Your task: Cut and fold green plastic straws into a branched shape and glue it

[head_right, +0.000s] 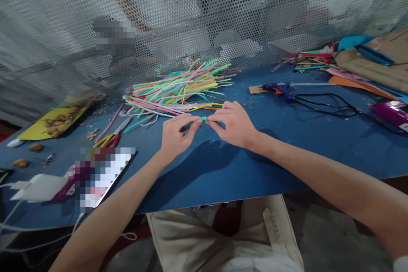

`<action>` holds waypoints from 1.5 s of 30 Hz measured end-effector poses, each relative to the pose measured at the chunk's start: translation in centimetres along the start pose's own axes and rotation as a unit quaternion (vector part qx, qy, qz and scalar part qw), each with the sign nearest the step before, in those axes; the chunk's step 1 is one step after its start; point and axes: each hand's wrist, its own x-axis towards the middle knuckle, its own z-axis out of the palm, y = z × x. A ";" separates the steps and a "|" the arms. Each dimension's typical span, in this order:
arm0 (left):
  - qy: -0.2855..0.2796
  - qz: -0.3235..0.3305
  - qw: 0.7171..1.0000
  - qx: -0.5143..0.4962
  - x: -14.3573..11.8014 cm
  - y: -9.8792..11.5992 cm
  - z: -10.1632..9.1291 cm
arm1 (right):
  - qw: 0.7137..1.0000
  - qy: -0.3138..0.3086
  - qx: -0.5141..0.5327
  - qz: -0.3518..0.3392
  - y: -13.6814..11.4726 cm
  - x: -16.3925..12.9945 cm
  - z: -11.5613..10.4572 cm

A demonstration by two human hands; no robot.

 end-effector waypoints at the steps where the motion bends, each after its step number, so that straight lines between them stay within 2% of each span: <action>1: 0.004 -0.001 1.000 0.015 0.0 0.0 0.0 | 1.000 -0.004 -0.017 -0.010 -0.1 0.0 0.0; 5: 0.008 0.019 0.996 0.088 0.0 0.0 -0.1 | 0.996 -0.012 -0.066 -0.054 -0.2 0.0 -0.2; 12: -0.024 0.130 0.964 0.231 0.3 -0.6 -1.0 | 0.971 -0.012 -0.185 -0.153 -0.2 0.4 -1.0; 15: -0.054 0.179 0.951 0.247 0.4 -0.9 -1.4 | 0.960 -0.013 -0.212 -0.183 -0.2 0.7 -1.7; 20: -0.093 0.220 0.942 0.236 0.4 -0.9 -1.6 | 0.966 -0.026 -0.167 -0.197 0.4 0.8 -2.1; 24: -0.119 0.167 0.960 0.189 0.3 -0.9 -1.2 | 0.970 0.012 -0.155 -0.187 0.6 0.8 -2.2; 27: -0.113 0.073 0.981 0.141 0.2 -1.0 -0.8 | 0.979 0.105 -0.124 -0.127 0.4 0.9 -2.6; 29: -0.110 0.014 0.987 0.115 0.3 -1.1 -0.7 | 0.979 0.179 -0.050 -0.080 0.6 0.9 -2.8; 31: -0.111 -0.028 0.989 0.091 0.4 -1.2 -0.7 | 0.974 0.218 0.059 -0.029 1.2 0.8 -2.8; 33: -0.113 -0.050 0.990 0.068 0.6 -1.2 -0.8 | 0.968 0.198 0.151 0.029 2.2 0.7 -2.3; 36: -0.104 -0.050 0.992 0.044 0.7 -1.1 -0.9 | 0.981 0.079 0.160 0.071 3.8 0.4 -1.5; 38: -0.101 -0.036 0.993 0.043 0.6 -1.1 -0.7 | 0.990 0.006 0.130 0.051 4.3 0.4 -0.9; 41: -0.114 -0.017 0.993 0.039 0.3 -1.3 -0.1 | 0.991 -0.061 0.117 -0.017 4.1 0.4 -0.3; 45: -0.119 0.009 0.993 0.014 0.0 -1.4 0.8 | 0.983 -0.072 0.137 -0.099 3.4 0.3 0.5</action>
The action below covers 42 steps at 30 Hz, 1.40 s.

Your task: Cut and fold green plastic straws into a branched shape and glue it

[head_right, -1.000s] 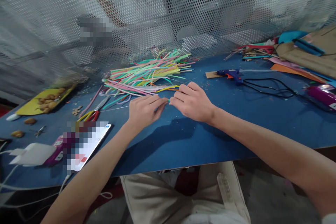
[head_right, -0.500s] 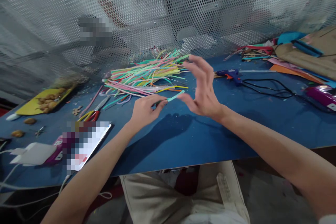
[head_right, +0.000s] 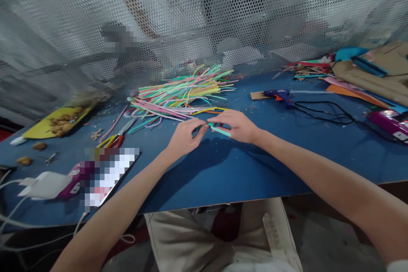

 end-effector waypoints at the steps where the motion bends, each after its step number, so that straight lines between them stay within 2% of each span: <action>1: -0.002 0.008 1.000 -0.004 0.0 0.0 0.2 | 1.000 0.007 -0.003 -0.006 0.0 0.0 0.2; 5: -0.025 0.025 0.999 -0.002 0.1 -0.1 0.4 | 0.997 0.048 -0.039 0.041 0.2 -0.3 0.6; 8: -0.028 0.026 0.997 0.063 0.1 -0.5 0.2 | 0.991 0.083 -0.037 0.096 0.4 -0.4 0.5; 11: -0.036 0.032 0.989 0.137 0.1 -1.0 0.0 | 0.991 0.062 -0.037 0.117 0.5 -0.5 0.2; 14: -0.048 0.033 0.986 0.159 0.1 -1.2 0.0 | 0.990 0.033 -0.045 0.127 0.6 -0.5 -0.3; 19: -0.056 0.001 0.988 0.143 0.2 -1.4 0.2 | 0.987 0.032 -0.056 0.150 1.0 -0.6 -1.2; 23: -0.074 -0.023 0.987 0.143 0.1 -1.3 0.3 | 0.989 0.023 -0.029 0.143 1.2 -0.6 -1.2; 26: -0.068 -0.031 0.987 0.142 0.0 -1.2 0.5 | 0.988 0.008 -0.004 0.151 1.2 -0.6 -1.1; 31: -0.040 -0.014 0.988 0.151 0.0 -1.4 0.5 | 0.977 0.032 0.010 0.208 1.1 -0.6 -1.2; 36: -0.039 -0.001 0.993 0.111 0.0 -1.4 0.6 | 0.955 -0.014 0.095 0.282 -0.4 -0.2 -0.6; 39: -0.040 0.036 0.997 0.053 -0.2 -0.8 1.0 | 0.945 -0.019 0.133 0.298 -1.8 0.1 0.1; 42: -0.021 0.072 0.996 0.055 -0.6 0.0 1.4 | 0.946 -0.009 0.126 0.300 -2.5 0.1 0.5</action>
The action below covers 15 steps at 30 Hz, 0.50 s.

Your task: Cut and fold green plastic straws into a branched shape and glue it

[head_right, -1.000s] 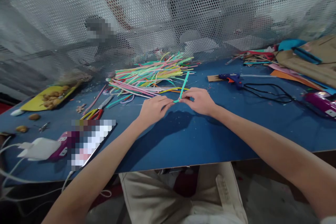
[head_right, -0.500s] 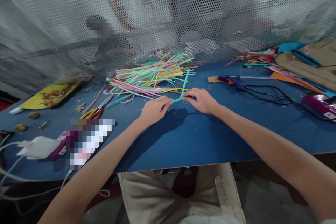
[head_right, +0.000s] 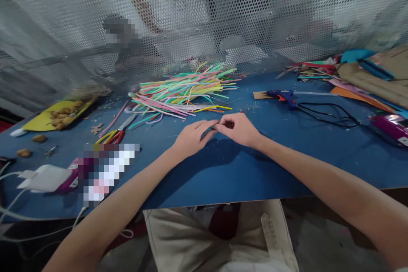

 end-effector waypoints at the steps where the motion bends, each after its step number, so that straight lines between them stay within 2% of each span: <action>1: 0.008 0.001 1.000 0.007 0.0 0.2 0.0 | 1.000 0.000 -0.015 -0.007 0.0 -0.1 0.0; 4: 0.029 -0.037 0.999 0.004 -0.1 0.5 -0.2 | 0.995 -0.006 -0.085 -0.054 0.3 -0.2 -0.5; 6: 0.033 -0.066 0.997 -0.007 -0.1 0.3 -0.5 | 0.986 0.021 -0.126 -0.109 0.3 -0.4 -1.0; 10: -0.006 -0.037 0.998 0.045 -0.1 -0.1 -0.9 | 0.946 0.100 -0.191 -0.242 -0.7 -0.8 -2.1; 12: -0.027 -0.013 0.996 0.080 -0.2 -0.2 -0.8 | 0.927 0.093 -0.235 -0.276 -1.0 -0.9 -2.4; 15: -0.027 -0.007 0.995 0.100 -0.3 -0.2 -0.4 | 0.911 0.050 -0.304 -0.273 -0.8 -0.7 -2.4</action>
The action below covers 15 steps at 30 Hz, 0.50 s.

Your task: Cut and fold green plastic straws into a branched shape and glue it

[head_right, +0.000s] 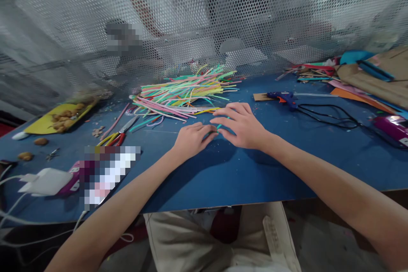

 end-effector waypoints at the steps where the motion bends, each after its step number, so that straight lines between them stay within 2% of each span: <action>1: 0.003 -0.002 1.000 0.000 0.0 0.0 0.2 | 1.000 -0.019 -0.012 0.001 0.2 0.0 0.2; 4: 0.012 -0.007 1.000 -0.003 -0.1 -0.1 0.4 | 0.998 -0.056 -0.028 -0.004 0.6 -0.1 1.1; 8: 0.007 -0.013 1.000 0.000 -0.1 0.0 0.4 | 0.997 -0.067 -0.018 -0.022 0.5 -0.1 1.8; 15: -0.002 -0.053 0.999 -0.006 0.1 1.0 0.3 | 0.994 -0.077 0.040 0.064 -0.1 0.2 2.4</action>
